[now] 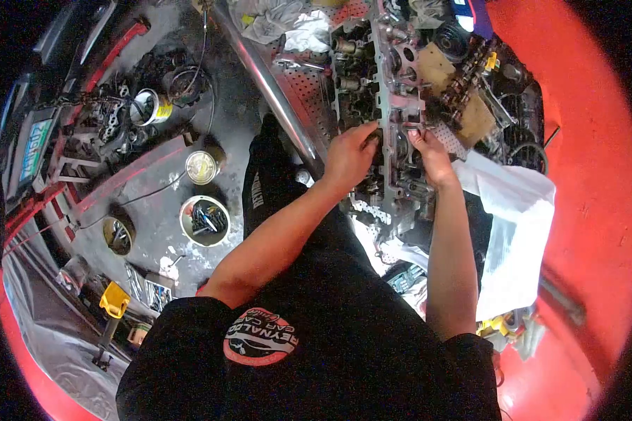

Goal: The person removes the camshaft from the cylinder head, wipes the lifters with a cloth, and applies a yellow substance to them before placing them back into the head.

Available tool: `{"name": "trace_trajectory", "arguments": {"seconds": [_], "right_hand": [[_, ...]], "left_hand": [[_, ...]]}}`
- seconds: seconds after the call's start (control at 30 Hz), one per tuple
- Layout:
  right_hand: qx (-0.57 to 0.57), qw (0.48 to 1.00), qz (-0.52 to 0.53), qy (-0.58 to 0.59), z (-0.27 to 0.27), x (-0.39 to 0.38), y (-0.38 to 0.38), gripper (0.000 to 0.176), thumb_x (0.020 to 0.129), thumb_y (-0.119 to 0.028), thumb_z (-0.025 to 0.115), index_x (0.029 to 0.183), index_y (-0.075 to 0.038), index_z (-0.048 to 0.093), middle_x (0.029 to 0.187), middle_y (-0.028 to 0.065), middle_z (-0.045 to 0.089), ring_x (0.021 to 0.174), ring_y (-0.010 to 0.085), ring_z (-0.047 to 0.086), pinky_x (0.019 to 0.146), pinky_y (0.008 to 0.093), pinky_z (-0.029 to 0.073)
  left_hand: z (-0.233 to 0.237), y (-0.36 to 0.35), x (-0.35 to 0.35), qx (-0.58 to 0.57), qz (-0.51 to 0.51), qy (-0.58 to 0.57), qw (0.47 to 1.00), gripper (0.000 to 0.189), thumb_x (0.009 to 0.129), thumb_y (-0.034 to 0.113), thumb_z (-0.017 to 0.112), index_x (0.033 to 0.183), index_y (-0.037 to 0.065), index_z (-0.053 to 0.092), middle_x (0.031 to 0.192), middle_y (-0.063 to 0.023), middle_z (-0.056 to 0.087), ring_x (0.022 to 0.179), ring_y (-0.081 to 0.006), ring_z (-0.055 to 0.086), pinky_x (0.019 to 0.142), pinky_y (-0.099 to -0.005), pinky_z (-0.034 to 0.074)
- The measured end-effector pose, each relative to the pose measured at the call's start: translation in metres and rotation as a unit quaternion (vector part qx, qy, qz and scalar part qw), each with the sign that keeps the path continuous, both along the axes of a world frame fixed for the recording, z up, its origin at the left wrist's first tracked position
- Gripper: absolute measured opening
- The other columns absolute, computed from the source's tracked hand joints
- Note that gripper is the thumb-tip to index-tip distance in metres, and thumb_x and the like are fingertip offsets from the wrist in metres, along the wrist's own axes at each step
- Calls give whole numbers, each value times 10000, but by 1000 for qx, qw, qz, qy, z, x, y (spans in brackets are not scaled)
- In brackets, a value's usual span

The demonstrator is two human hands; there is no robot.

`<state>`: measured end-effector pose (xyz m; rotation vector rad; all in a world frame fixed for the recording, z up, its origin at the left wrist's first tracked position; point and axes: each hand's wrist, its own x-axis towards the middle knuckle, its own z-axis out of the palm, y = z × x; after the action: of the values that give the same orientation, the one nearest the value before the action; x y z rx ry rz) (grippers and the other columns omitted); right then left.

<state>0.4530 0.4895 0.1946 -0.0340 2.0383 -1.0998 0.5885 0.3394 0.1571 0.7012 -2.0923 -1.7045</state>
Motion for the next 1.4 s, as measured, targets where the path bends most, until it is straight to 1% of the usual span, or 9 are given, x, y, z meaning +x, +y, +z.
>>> {"name": "trace_trajectory", "arguments": {"seconds": [0.53, 0.63, 0.67, 0.73, 0.97, 1.0, 1.07, 1.13, 1.4], "right_hand": [[39, 997, 53, 29, 31, 15, -4, 673, 849, -423, 668, 1358, -31, 468, 1323, 107, 521, 1215, 257, 459, 1018, 374, 374], [-132, 981, 37, 139, -26, 4, 9, 638, 833, -445, 676, 1316, -56, 526, 1291, 103, 560, 1172, 220, 500, 1037, 396, 352], [-94, 984, 38, 148, -5, 0, 15, 643, 800, -432, 704, 1314, -89, 526, 1282, 104, 567, 1176, 236, 508, 1024, 392, 369], [3, 989, 25, 146, 39, 9, 17, 670, 733, -405, 760, 1308, -153, 527, 1264, 106, 582, 1185, 268, 522, 997, 384, 403], [51, 987, 7, 150, 56, 18, 11, 643, 692, -415, 786, 1243, -153, 583, 1247, 115, 592, 1181, 297, 535, 969, 391, 429], [60, 986, 9, 155, 53, 18, 9, 640, 692, -427, 781, 1228, -134, 591, 1250, 126, 588, 1188, 302, 530, 971, 396, 427], [77, 983, 13, 163, 47, 18, 6, 640, 693, -453, 773, 1198, -95, 608, 1256, 148, 581, 1201, 313, 520, 976, 405, 422], [61, 979, 10, 197, 14, 9, 6, 635, 711, -468, 756, 1189, -75, 614, 1262, 162, 575, 1221, 314, 505, 994, 408, 408], [46, 969, 19, 242, 2, 5, 5, 667, 743, -469, 723, 1275, -105, 553, 1322, 167, 527, 1252, 323, 471, 1029, 417, 380]], "left_hand": [[-43, 13, 27, -60, -142, -32, 988, 183, 815, 106, 517, 929, 43, 646, 854, -167, 601, 837, -333, 597, 711, -473, 473], [-81, 6, 20, 453, -72, 49, 887, 195, 872, 36, 525, 993, -61, 642, 934, -74, 628, 839, -200, 570, 750, -325, 476], [-54, -2, 16, 49, -186, -10, 981, 234, 870, 23, 524, 1045, -66, 652, 941, -90, 647, 836, -206, 580, 759, -323, 469], [-53, -11, 4, 4, -233, -53, 971, 264, 863, 19, 539, 1082, -82, 646, 973, -100, 666, 858, -179, 588, 788, -329, 475], [-61, -54, -1, 544, -202, -43, 813, 191, 871, 105, 611, 1007, -25, 646, 1039, -177, 651, 935, -307, 652, 830, -426, 534], [-66, -60, -5, 230, -322, 47, 917, 191, 851, 119, 629, 998, 1, 659, 1028, -157, 662, 924, -304, 654, 821, -424, 534], [-72, -63, -12, -441, -417, 204, 768, 195, 810, 147, 665, 981, 54, 685, 1005, -117, 683, 903, -298, 657, 803, -420, 536], [-99, -47, -18, -43, -380, -18, 924, 200, 744, 129, 681, 935, 70, 690, 944, -82, 693, 873, -256, 654, 784, -371, 534], [-72, -52, -19, -428, -388, 107, 809, 219, 731, 147, 718, 918, 36, 690, 908, -90, 703, 817, -230, 671, 735, -333, 544]]}}
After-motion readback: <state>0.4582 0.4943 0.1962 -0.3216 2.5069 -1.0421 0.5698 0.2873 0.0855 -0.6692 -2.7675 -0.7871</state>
